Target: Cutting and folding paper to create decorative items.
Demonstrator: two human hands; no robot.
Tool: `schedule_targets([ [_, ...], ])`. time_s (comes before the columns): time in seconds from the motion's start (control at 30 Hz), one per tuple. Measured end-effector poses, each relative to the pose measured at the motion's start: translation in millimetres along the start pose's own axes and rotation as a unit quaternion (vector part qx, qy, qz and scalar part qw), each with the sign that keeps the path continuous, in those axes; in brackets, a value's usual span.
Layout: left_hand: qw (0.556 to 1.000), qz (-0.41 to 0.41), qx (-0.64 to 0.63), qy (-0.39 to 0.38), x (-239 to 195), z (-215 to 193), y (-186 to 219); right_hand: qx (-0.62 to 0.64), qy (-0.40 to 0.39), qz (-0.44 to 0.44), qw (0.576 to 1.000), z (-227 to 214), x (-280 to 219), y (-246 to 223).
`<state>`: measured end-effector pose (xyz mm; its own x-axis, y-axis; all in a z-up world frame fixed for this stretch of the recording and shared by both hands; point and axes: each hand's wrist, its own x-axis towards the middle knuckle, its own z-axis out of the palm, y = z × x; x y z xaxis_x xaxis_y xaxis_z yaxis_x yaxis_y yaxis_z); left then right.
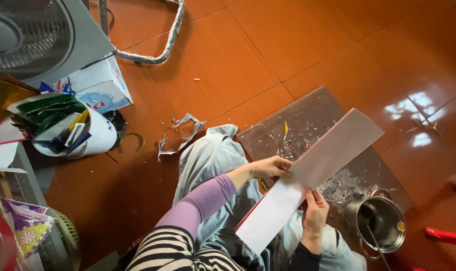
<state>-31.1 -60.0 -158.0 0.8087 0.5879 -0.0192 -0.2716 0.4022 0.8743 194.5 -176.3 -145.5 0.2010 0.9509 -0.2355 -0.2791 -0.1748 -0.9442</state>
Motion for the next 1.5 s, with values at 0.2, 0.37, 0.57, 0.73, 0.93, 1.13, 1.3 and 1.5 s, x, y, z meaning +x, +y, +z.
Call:
schedule_targets([
  [0.2,0.998,-0.021,0.053,0.006,-7.8,4.1,8.0,0.014,-0.018,0.048,0.999,18.0,-2.8,-1.4],
  [0.37,0.992,0.037,0.088,-0.077,0.9,-2.3,-16.3,0.028,-0.010,0.055,0.998,4.5,2.9,14.6],
  [0.57,0.998,-0.055,0.037,-0.016,-23.2,14.3,29.5,0.042,-0.007,0.022,0.999,3.6,-3.9,2.6],
  [0.73,0.997,-0.077,0.006,0.006,-13.0,-0.2,11.2,0.067,-0.035,0.000,0.997,14.4,-10.6,-9.1],
  [0.93,0.994,-0.074,-0.080,0.005,-3.7,-9.0,-16.0,0.135,-0.041,-0.011,0.990,1.8,-10.1,5.4],
  [1.13,0.990,-0.069,-0.123,0.007,0.3,4.4,3.9,0.099,-0.077,-0.039,0.991,-1.5,-8.6,5.8],
  [1.3,0.986,-0.096,-0.060,0.119,7.9,-2.7,2.3,0.066,-0.080,-0.061,0.993,-13.5,-14.9,14.8],
  [1.5,0.944,0.154,-0.055,0.285,7.1,-30.9,-9.5,0.108,-0.035,0.079,0.990,2.7,-28.6,-35.9],
])
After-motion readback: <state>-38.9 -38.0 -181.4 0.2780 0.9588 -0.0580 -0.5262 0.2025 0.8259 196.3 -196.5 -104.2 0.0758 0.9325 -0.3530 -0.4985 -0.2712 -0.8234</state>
